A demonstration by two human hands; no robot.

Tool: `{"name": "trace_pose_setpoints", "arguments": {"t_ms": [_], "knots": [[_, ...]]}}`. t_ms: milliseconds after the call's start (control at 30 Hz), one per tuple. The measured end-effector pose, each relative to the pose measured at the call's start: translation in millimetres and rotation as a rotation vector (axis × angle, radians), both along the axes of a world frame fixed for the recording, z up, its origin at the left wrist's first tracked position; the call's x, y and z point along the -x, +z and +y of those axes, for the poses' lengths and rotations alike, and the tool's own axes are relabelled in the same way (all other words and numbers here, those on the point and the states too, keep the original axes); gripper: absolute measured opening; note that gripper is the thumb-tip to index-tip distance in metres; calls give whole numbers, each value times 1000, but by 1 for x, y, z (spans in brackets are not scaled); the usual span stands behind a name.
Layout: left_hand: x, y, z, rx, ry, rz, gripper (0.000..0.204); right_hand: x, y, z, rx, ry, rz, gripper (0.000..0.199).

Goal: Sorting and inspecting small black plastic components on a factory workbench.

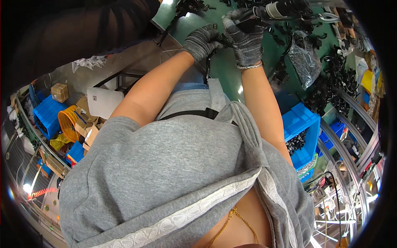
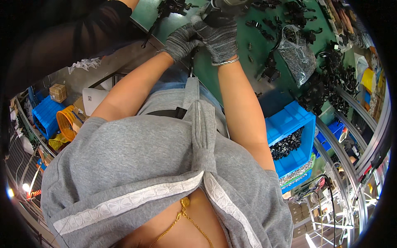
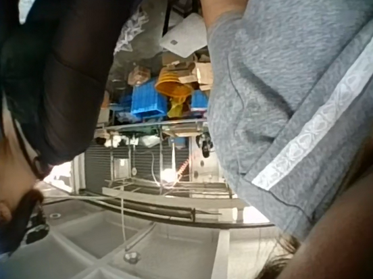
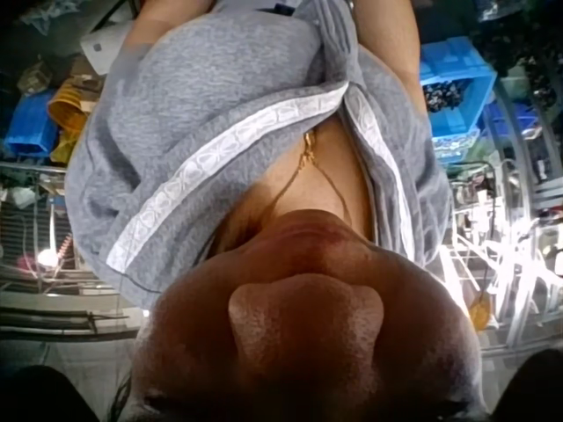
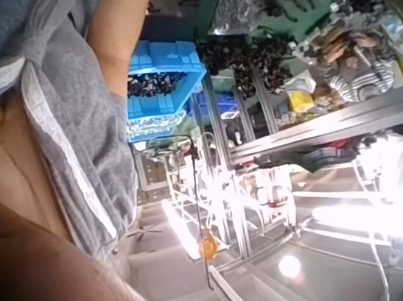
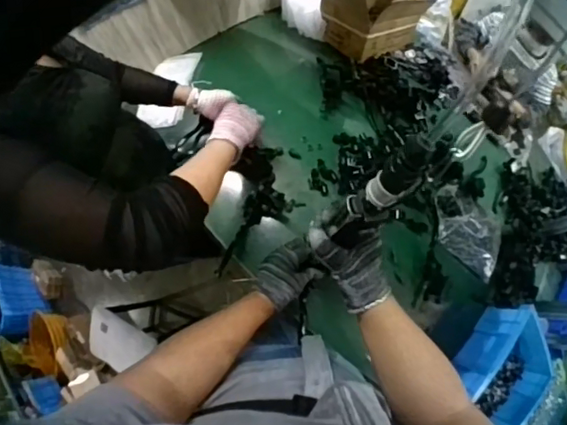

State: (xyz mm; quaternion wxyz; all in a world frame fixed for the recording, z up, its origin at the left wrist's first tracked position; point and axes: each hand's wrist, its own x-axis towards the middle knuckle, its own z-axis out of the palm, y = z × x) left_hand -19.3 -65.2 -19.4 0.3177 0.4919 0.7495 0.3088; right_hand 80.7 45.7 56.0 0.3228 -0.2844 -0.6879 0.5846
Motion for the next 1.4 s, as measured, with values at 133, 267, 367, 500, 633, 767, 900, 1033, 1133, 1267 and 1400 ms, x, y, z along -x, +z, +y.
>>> {"name": "trace_pose_setpoints", "arguments": {"t_ms": [133, 267, 367, 500, 633, 767, 900, 1033, 1133, 1267, 1400], "knots": [[0, -1, -2, -77, -15, 29, 35, 0, -2, 3, -61, 10, 18, 28], [2, -1, 1, -9, -23, -17, 34, 1, 26, -6, 78, -5, -54, 29], [2, 5, 2, -11, -44, 0, 35, 3, 45, 1, 212, -25, -102, 32], [1, 14, 3, 30, -99, 152, 37, -6, 71, 21, 42, -19, -5, 38], [-3, 22, 2, 41, -88, 279, 41, -38, 68, 13, -157, -137, -539, 50], [4, 30, 25, 77, -122, 329, 38, -84, -48, 12, 850, -211, 483, 59], [25, 23, 33, -241, 11, 463, 36, -102, -23, -23, 555, -174, 102, 57], [20, 29, 22, -283, 115, 402, 36, -141, 1, -14, -285, -107, -949, 59], [1, 50, -9, -204, 71, 408, 37, -174, -1, -3, -418, -520, -1235, 66], [-12, 11, -35, -216, -84, 34, 38, -214, -57, 36, -184, -715, -1274, 54], [-23, 27, -28, -41, -394, 78, 32, -233, -56, 55, 11, -573, -1085, 38]]}}
